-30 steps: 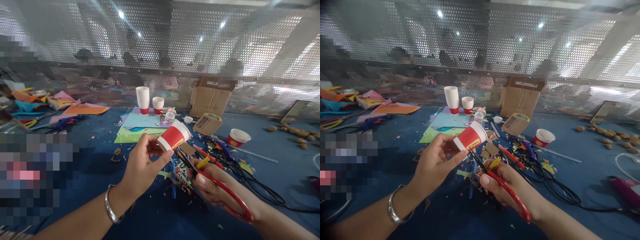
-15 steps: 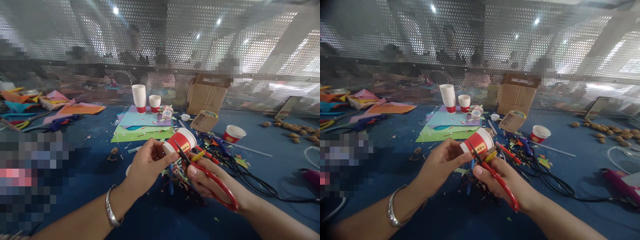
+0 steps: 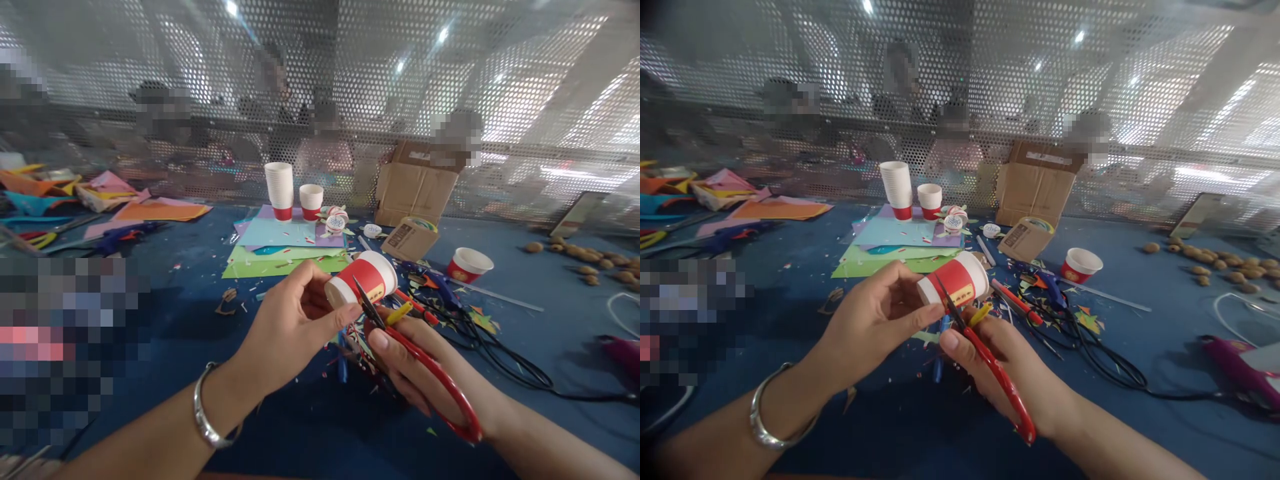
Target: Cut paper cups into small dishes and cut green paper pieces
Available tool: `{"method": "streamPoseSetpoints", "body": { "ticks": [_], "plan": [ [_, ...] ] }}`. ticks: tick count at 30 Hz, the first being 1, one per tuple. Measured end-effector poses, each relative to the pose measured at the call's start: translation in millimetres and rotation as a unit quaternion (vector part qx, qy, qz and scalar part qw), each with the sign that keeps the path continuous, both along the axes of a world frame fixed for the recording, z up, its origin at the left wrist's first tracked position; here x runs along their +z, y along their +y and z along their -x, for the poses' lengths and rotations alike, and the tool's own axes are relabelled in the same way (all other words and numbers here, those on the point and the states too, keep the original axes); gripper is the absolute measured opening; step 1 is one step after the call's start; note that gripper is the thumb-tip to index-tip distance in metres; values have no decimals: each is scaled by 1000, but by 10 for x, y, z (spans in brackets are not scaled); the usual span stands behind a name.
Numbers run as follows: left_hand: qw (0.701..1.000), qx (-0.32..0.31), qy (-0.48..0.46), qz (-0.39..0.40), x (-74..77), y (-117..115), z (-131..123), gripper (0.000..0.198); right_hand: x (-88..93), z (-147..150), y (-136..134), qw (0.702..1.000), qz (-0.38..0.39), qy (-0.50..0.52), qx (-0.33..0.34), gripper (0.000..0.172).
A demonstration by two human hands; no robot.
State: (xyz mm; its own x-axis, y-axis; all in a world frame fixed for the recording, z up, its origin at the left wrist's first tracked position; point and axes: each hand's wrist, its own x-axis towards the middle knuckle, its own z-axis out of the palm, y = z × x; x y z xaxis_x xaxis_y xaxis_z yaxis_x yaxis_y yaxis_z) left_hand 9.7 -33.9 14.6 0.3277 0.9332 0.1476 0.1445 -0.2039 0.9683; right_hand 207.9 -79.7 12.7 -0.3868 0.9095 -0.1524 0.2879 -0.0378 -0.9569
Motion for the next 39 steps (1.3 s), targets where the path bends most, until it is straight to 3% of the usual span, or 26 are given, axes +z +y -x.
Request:
{"method": "streamPoseSetpoints", "body": {
  "ticks": [5,19,29,31,34,39],
  "plan": [
    [999,0,33,-38,-3,-10,30,35,-68,27,-1,1000,19,3,-5,55],
    [997,-13,47,-52,-6,-25,53,27,-181,55,-26,997,63,-28,-27,53],
    [980,22,117,-158,-65,-36,88,22,-210,38,-44,997,59,-21,-50,44],
    [988,16,81,-131,-80,-34,74,26,-206,38,-39,997,52,-21,-55,46],
    [1000,0,-20,-17,-117,-21,28,38,-165,43,-27,997,47,-18,-50,47],
    [969,-5,-183,165,-162,5,-42,36,-150,52,2,997,49,-38,-49,47]
  ]
}}
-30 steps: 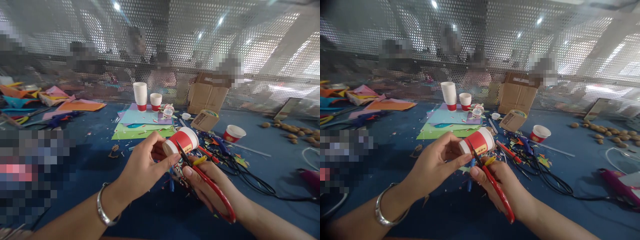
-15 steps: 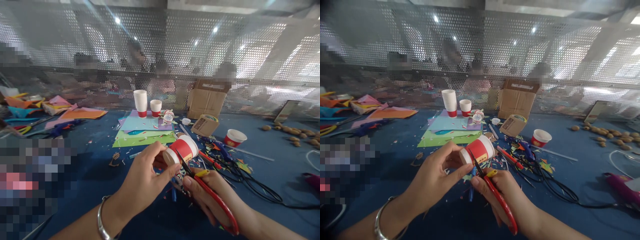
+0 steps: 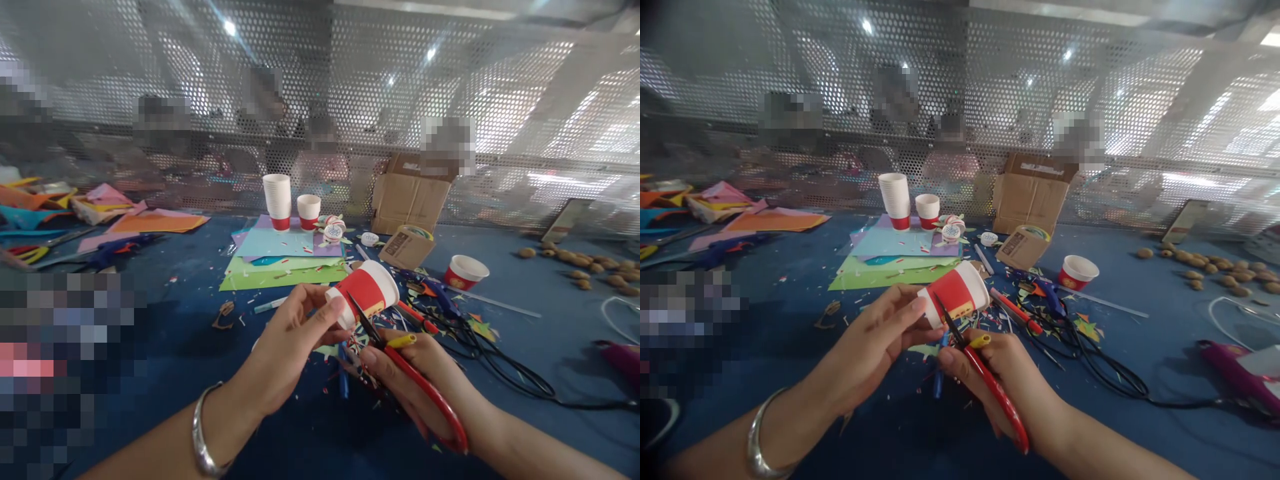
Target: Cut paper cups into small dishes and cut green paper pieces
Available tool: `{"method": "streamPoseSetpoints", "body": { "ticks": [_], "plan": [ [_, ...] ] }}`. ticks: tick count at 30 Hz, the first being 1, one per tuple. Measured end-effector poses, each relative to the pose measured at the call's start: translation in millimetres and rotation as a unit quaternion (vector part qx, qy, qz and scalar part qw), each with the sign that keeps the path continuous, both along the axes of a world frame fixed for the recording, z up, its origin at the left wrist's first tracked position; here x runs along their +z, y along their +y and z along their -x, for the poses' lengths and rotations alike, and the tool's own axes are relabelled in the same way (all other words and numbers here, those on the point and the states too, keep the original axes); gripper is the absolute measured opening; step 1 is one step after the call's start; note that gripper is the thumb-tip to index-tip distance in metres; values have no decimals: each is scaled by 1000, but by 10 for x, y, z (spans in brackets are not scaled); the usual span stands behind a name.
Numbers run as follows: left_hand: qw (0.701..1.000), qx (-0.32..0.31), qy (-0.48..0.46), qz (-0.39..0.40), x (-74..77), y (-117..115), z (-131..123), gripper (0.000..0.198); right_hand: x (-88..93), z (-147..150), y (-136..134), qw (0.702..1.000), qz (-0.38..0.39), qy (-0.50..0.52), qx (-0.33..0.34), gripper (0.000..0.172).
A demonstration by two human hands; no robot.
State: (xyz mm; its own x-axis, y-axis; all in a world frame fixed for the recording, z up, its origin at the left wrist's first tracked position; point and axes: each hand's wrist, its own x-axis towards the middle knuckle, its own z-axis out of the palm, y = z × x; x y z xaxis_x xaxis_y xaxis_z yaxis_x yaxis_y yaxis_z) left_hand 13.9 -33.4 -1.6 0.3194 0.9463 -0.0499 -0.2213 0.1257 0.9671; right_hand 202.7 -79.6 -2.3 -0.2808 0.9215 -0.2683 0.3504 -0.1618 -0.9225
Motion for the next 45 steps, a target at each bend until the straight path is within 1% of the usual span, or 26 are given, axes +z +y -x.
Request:
{"method": "streamPoseSetpoints", "body": {
  "ticks": [1,3,6,8,10,12,18,24,27,30,33,36,38,41,45],
  "plan": [
    [1000,0,-18,14,-1,4,-6,34,-14,3,4,1000,-7,-1,1,47],
    [999,1,-33,18,3,8,-11,31,-50,8,8,999,-32,1,-3,47],
    [1000,10,-19,-14,13,3,-11,28,-86,5,7,997,-68,8,-20,44],
    [999,15,4,-38,13,-9,-11,29,-78,-7,7,998,-68,14,-5,41],
    [998,19,28,-56,8,-24,-11,30,-49,-23,9,998,-55,21,21,36],
    [996,20,49,-69,0,-39,-9,31,-17,-35,12,998,-41,22,33,34],
    [991,16,80,-108,0,-55,15,32,22,-16,-5,999,-30,15,15,33],
    [982,33,105,-153,25,-46,29,32,-61,18,-40,998,-60,14,-33,38],
    [971,47,134,-191,18,-30,50,32,-109,-4,-38,998,-55,0,-20,37],
    [949,55,190,-245,12,-8,91,31,-130,-29,-33,999,-35,-2,1,35],
    [926,43,251,-278,13,0,127,29,-135,-24,-40,1000,-28,-1,-7,41],
    [916,29,279,-285,18,-14,130,26,-126,14,-57,999,-31,-6,-10,45],
    [920,32,268,-284,19,-30,119,24,-115,44,-67,999,-35,-3,-14,46],
    [934,37,226,-273,9,-50,107,23,-101,65,-76,999,-39,3,-28,47],
    [951,35,196,-236,-13,-67,93,30,-80,25,-60,999,-48,0,-17,45]
  ]
}}
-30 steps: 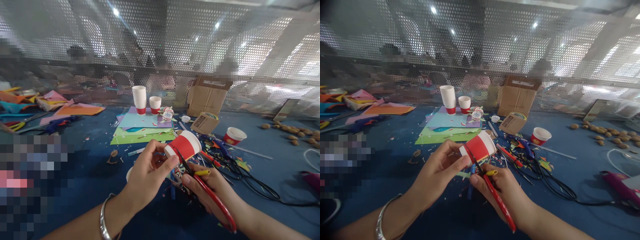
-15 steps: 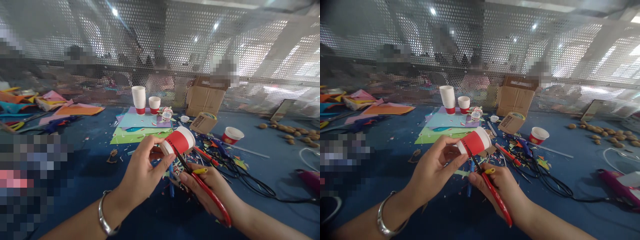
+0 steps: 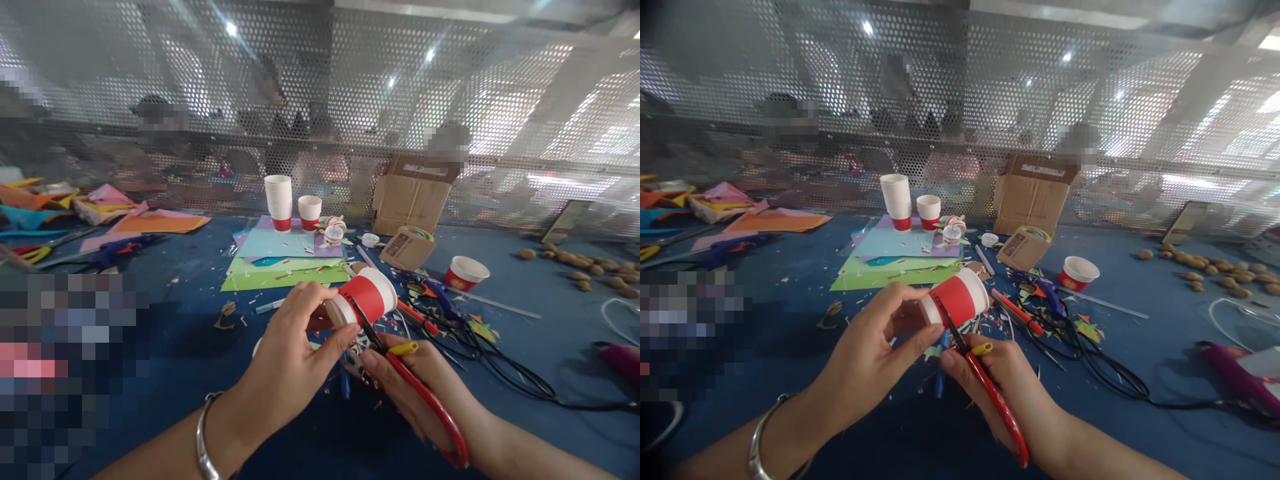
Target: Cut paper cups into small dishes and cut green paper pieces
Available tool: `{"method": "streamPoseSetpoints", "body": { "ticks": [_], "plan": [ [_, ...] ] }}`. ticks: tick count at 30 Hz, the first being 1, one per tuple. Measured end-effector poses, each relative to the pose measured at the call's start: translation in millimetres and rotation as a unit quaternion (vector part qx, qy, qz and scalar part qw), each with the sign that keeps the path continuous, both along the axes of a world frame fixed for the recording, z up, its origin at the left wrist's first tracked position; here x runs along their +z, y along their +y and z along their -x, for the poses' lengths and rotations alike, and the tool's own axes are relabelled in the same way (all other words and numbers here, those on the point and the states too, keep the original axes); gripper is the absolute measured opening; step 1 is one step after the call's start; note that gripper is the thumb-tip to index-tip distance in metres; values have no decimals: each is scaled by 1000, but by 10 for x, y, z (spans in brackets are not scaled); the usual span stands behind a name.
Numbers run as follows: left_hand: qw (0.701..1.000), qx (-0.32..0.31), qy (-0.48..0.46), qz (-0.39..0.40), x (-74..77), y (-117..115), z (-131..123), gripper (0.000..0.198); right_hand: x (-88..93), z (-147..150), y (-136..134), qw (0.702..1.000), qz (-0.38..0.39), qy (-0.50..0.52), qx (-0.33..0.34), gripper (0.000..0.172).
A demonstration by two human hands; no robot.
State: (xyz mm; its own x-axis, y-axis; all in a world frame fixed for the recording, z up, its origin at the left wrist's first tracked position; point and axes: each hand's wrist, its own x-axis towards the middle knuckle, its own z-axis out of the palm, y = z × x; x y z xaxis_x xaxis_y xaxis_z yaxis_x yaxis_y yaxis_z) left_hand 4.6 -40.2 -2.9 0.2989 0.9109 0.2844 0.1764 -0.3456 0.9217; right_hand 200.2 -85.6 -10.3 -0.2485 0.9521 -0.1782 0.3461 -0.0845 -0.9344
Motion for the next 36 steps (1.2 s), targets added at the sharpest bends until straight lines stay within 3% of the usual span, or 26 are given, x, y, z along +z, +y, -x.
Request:
{"method": "streamPoseSetpoints", "body": {
  "ticks": [3,7,12,16,28,36],
  "plan": [
    [995,-13,-64,79,-5,-14,-50,42,12,-32,27,1000,-11,8,6,40],
    [964,-23,-174,199,9,-5,-136,42,2,-21,52,998,-8,54,-16,36],
    [936,-14,-237,260,33,53,-155,37,-1,17,58,999,-37,18,-31,39],
    [934,-15,-242,264,35,62,-141,35,17,26,58,997,-66,-5,-31,40],
    [964,-9,-158,214,-31,52,-119,33,-67,-28,53,999,-46,-20,3,43],
    [982,-1,-126,139,-14,47,-80,30,-108,-51,23,999,-19,-37,-2,42]
  ]
}}
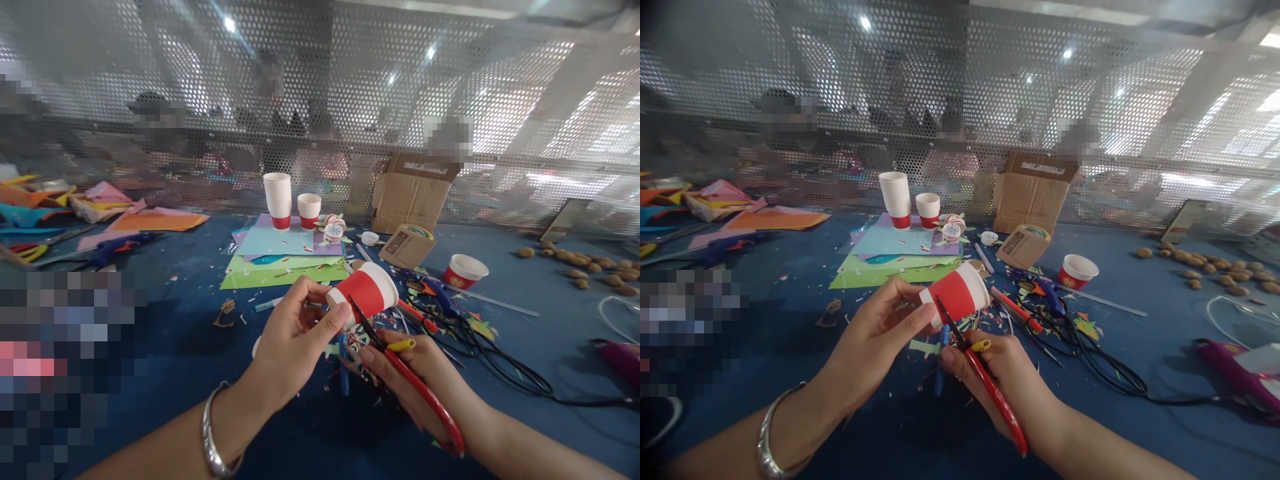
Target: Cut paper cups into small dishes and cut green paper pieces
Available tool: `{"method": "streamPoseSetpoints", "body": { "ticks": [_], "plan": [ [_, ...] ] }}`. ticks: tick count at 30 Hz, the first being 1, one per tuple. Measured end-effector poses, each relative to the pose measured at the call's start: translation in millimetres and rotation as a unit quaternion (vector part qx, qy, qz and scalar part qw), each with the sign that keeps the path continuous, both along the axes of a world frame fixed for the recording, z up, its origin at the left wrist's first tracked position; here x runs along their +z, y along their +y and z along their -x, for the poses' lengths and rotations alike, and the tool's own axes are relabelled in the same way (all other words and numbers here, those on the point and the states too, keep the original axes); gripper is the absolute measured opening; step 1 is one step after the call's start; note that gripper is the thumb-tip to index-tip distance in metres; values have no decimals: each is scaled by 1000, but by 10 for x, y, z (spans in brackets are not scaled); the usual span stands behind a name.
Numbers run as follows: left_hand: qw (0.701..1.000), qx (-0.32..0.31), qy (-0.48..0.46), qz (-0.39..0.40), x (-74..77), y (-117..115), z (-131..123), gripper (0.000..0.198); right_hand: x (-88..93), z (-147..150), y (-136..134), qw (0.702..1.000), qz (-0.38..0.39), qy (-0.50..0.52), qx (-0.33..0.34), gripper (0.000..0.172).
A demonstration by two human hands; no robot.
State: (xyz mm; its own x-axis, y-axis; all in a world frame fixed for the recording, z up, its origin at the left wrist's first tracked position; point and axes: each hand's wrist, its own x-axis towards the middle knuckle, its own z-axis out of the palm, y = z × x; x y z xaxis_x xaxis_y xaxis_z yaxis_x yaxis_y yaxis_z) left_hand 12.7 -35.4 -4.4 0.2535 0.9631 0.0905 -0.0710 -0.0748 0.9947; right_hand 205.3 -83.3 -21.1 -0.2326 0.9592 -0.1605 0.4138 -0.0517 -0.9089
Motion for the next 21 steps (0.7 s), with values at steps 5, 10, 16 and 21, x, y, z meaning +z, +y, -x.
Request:
{"method": "streamPoseSetpoints", "body": {
  "ticks": [5,10,16,21],
  "plan": [
    [995,20,25,-93,50,-10,32,28,-1,1,-13,1000,-15,2,3,39],
    [978,52,87,-181,20,-15,69,26,-6,-6,-6,999,-12,32,7,35],
    [950,56,184,-246,-54,-4,89,24,-6,-10,-2,999,13,42,25,40],
    [947,48,187,-257,-64,-29,69,20,-1,-8,-19,998,31,42,18,45]
  ]
}}
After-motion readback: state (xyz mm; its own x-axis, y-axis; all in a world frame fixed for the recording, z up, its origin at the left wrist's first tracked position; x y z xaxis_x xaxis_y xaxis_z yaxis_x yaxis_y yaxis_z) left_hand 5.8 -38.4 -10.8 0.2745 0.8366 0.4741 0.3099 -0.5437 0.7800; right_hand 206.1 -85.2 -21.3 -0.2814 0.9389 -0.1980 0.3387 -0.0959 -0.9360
